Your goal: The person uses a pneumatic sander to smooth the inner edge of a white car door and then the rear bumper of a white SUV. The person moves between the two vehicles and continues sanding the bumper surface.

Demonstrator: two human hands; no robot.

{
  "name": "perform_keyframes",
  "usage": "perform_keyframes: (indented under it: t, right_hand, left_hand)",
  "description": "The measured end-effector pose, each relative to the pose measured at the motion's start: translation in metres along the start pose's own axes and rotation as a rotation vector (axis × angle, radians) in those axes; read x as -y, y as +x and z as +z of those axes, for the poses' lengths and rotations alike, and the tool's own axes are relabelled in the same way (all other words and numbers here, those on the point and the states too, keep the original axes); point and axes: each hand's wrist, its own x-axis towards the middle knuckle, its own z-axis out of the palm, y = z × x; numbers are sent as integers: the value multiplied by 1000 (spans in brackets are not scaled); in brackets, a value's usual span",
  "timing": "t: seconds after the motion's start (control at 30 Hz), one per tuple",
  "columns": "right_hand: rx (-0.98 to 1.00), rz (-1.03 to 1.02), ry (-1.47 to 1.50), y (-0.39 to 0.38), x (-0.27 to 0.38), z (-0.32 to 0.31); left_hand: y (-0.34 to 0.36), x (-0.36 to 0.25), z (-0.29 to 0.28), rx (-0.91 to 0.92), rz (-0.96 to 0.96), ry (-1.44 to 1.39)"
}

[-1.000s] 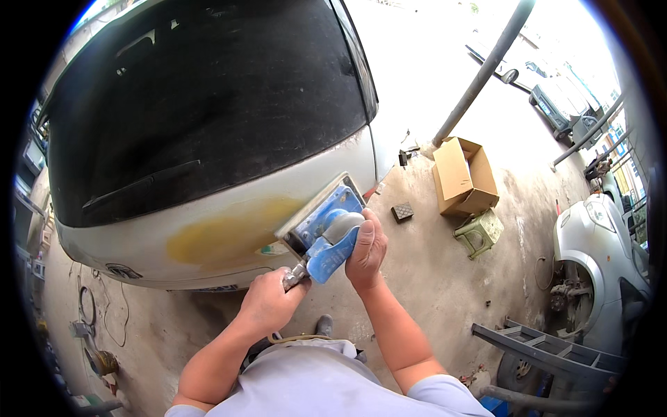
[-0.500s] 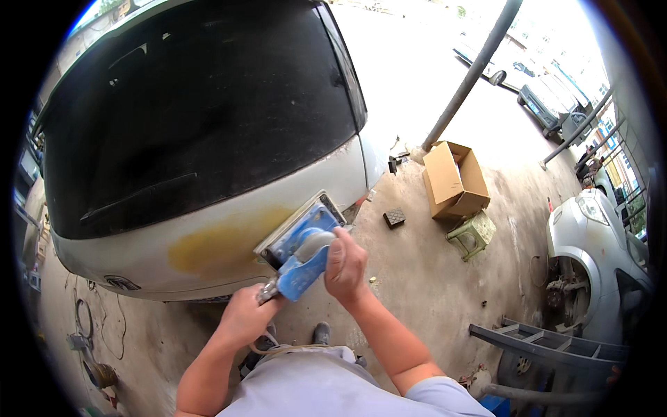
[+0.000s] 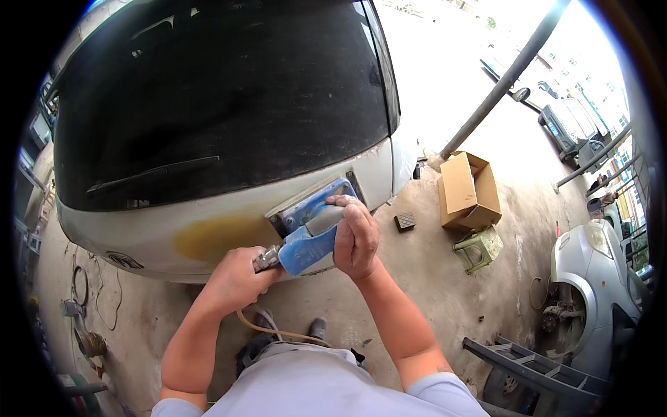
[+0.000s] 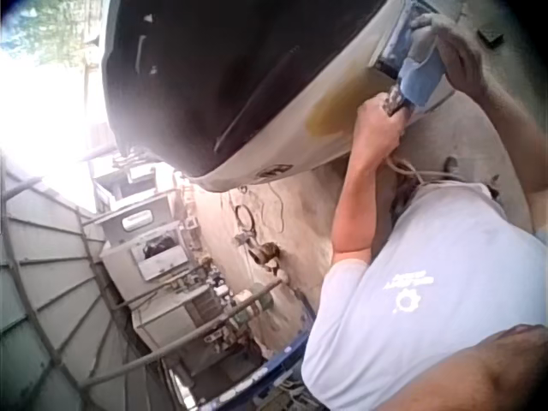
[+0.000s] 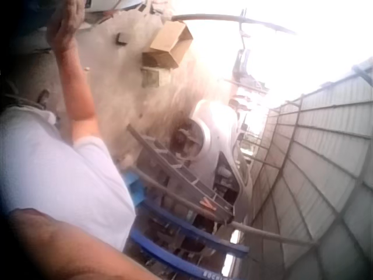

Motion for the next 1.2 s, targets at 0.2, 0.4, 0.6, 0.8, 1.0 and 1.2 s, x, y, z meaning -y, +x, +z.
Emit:
perform_keyframes:
  t: [0.2, 0.4, 0.6, 0.8, 1.0, 1.2]
  right_hand:
    - [-79, -16, -107, -13, 38, 46]
    - [-32, 69, -142, 4, 64, 72]
    - [162, -17, -80, 3, 64, 69]
    - [192, -1, 106, 18, 70, 103]
    - [38, 54, -13, -13, 103, 137]
    - [-48, 101, -25, 33, 97, 155]
  left_hand:
    - [-26, 26, 19, -622, 493, 517]
    - [3, 31, 41, -1010, 769, 859]
    - [-10, 27, 5, -716, 831, 963]
    - [-14, 42, -22, -688, 761, 987]
    - [-21, 63, -35, -686, 787, 1089]
    - [-5, 48, -64, -778, 837, 1025]
